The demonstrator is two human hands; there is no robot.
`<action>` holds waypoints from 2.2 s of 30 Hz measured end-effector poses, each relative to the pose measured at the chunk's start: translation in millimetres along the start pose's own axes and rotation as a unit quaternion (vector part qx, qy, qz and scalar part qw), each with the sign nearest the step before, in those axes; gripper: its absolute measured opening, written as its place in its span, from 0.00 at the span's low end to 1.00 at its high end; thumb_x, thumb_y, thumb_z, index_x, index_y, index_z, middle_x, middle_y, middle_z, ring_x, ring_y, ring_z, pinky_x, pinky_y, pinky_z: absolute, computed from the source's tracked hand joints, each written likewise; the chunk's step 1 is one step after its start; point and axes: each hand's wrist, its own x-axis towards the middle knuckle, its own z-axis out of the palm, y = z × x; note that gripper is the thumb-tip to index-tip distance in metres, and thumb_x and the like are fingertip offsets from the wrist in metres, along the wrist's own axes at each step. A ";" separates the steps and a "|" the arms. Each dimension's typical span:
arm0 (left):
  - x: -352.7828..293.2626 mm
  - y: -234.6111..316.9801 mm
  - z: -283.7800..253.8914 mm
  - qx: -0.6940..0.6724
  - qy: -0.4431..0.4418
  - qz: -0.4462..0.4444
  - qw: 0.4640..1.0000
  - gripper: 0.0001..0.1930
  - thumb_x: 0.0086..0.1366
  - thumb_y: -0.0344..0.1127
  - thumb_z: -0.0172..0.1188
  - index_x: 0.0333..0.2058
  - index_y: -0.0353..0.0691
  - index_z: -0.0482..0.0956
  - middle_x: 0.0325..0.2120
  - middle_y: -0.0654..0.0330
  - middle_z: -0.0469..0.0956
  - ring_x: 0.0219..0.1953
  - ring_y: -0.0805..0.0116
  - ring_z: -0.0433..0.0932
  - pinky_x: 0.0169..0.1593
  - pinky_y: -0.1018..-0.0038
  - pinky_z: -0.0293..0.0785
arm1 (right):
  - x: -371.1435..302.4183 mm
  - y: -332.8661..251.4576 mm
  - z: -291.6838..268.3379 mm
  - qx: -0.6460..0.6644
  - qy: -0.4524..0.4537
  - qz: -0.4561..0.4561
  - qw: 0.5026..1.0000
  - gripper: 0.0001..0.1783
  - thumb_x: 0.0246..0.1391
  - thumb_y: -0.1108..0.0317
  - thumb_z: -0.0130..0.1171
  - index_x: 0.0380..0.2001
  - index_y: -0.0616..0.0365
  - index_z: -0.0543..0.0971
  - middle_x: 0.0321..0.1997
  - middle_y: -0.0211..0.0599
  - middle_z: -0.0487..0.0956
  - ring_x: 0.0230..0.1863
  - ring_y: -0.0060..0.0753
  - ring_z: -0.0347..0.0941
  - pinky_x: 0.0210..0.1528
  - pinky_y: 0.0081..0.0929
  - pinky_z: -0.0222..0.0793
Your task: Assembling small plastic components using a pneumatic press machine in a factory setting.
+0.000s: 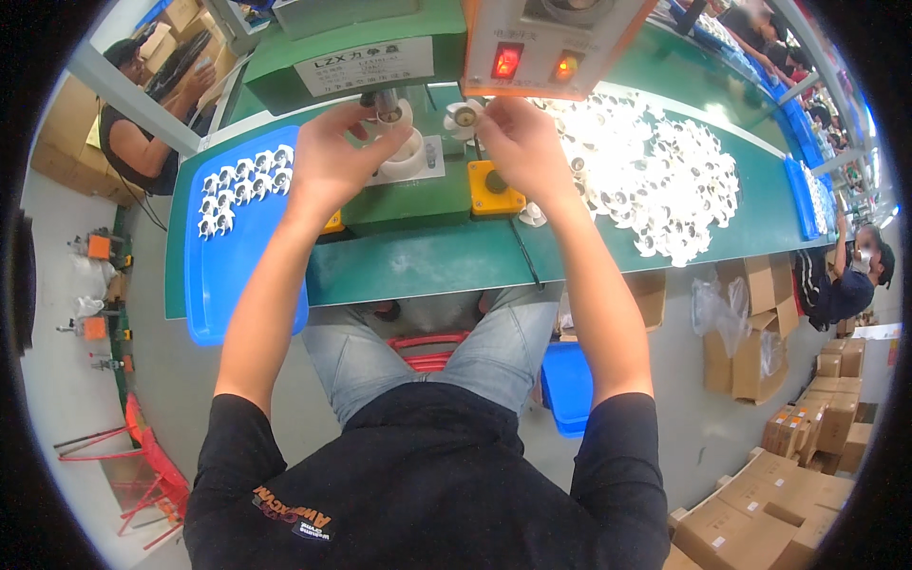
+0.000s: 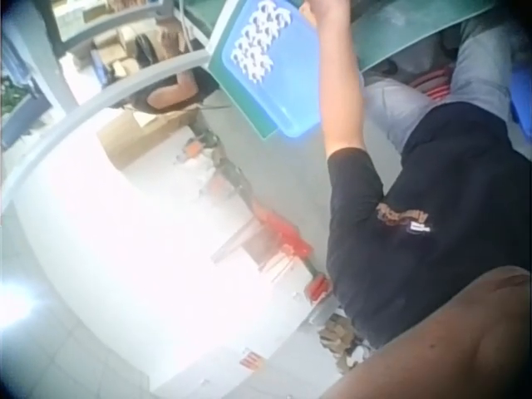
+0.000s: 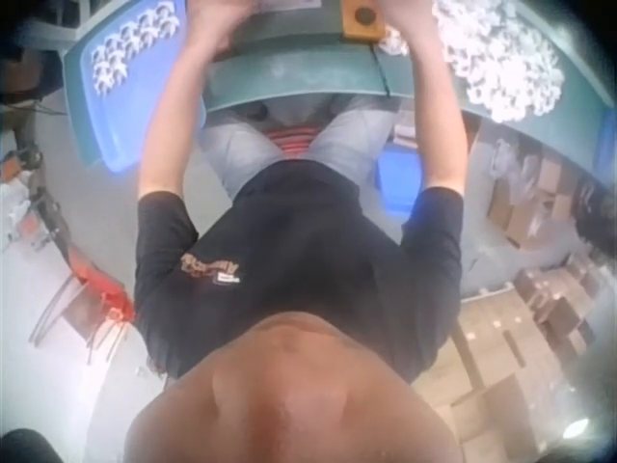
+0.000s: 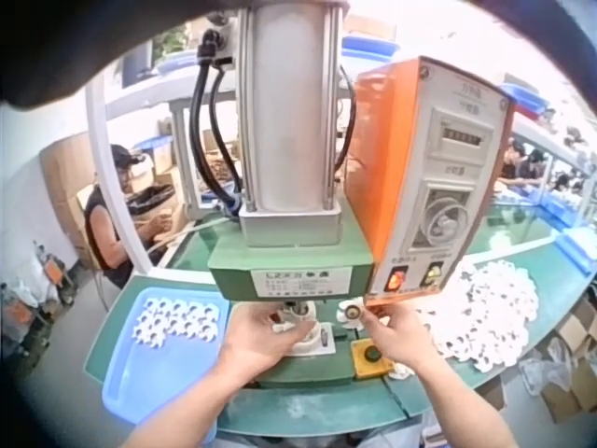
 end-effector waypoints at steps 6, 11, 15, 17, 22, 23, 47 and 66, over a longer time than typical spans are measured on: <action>-24.2 -16.9 -33.6 0.209 0.051 0.073 0.974 0.24 0.54 0.44 0.75 0.43 0.31 0.84 0.35 0.52 0.84 0.33 0.60 0.82 0.40 0.68 0.77 | 15.3 -24.1 33.2 0.096 -0.061 0.027 0.993 0.13 0.62 0.65 0.60 0.39 0.66 0.78 0.34 0.31 0.80 0.38 0.21 0.75 0.44 0.23 0.70; -70.4 -55.6 -94.4 0.286 0.043 0.015 0.957 0.19 0.53 0.41 0.74 0.38 0.33 0.85 0.31 0.54 0.79 0.36 0.55 0.80 0.41 0.63 0.76 | 18.6 -36.0 54.9 0.213 -0.047 0.054 0.974 0.12 0.63 0.67 0.59 0.42 0.66 0.79 0.37 0.33 0.80 0.40 0.25 0.75 0.46 0.23 0.69; -118.7 -88.8 -123.1 0.396 -0.016 0.044 0.917 0.19 0.52 0.42 0.74 0.39 0.35 0.86 0.30 0.54 0.77 0.35 0.54 0.79 0.40 0.60 0.74 | 14.1 -39.9 46.8 0.205 -0.054 0.038 0.977 0.13 0.64 0.63 0.61 0.37 0.65 0.81 0.36 0.31 0.81 0.41 0.25 0.74 0.51 0.25 0.68; -131.1 -100.9 -125.7 0.415 -0.023 0.041 0.909 0.18 0.53 0.43 0.74 0.39 0.37 0.87 0.30 0.55 0.77 0.36 0.57 0.78 0.40 0.62 0.72 | 10.4 -33.7 45.0 0.230 -0.045 0.034 0.972 0.14 0.65 0.62 0.60 0.36 0.65 0.81 0.36 0.31 0.81 0.43 0.24 0.72 0.55 0.24 0.66; -128.7 -120.5 -136.2 0.450 -0.015 0.016 0.893 0.20 0.58 0.42 0.71 0.45 0.36 0.84 0.31 0.52 0.77 0.38 0.53 0.78 0.42 0.60 0.73 | 1.0 -22.1 36.0 0.154 -0.059 0.036 0.986 0.15 0.63 0.61 0.59 0.37 0.66 0.82 0.38 0.35 0.82 0.44 0.27 0.75 0.51 0.27 0.67; -127.2 -125.3 -138.3 0.451 -0.012 0.015 0.893 0.20 0.58 0.42 0.71 0.45 0.36 0.84 0.31 0.52 0.77 0.38 0.53 0.78 0.42 0.60 0.73 | -1.7 -17.2 34.9 0.165 -0.058 0.027 0.984 0.15 0.63 0.61 0.58 0.38 0.65 0.81 0.37 0.35 0.83 0.44 0.27 0.75 0.51 0.26 0.67; -100.3 -73.5 -84.7 0.249 -0.025 0.177 0.952 0.20 0.58 0.27 0.67 0.50 0.31 0.80 0.49 0.49 0.81 0.51 0.48 0.77 0.55 0.59 0.74 | -84.8 30.5 8.2 -0.249 0.052 -0.191 0.948 0.18 0.51 0.70 0.68 0.45 0.62 0.81 0.48 0.48 0.78 0.48 0.54 0.75 0.52 0.44 0.72; -102.6 -56.6 -59.3 0.240 -0.003 0.162 0.957 0.17 0.59 0.23 0.64 0.48 0.33 0.81 0.41 0.51 0.83 0.43 0.50 0.76 0.50 0.61 0.74 | 26.4 80.0 6.1 -0.284 -0.009 -0.070 0.956 0.08 0.56 0.64 0.63 0.35 0.53 0.87 0.37 0.42 0.83 0.48 0.48 0.79 0.50 0.44 0.71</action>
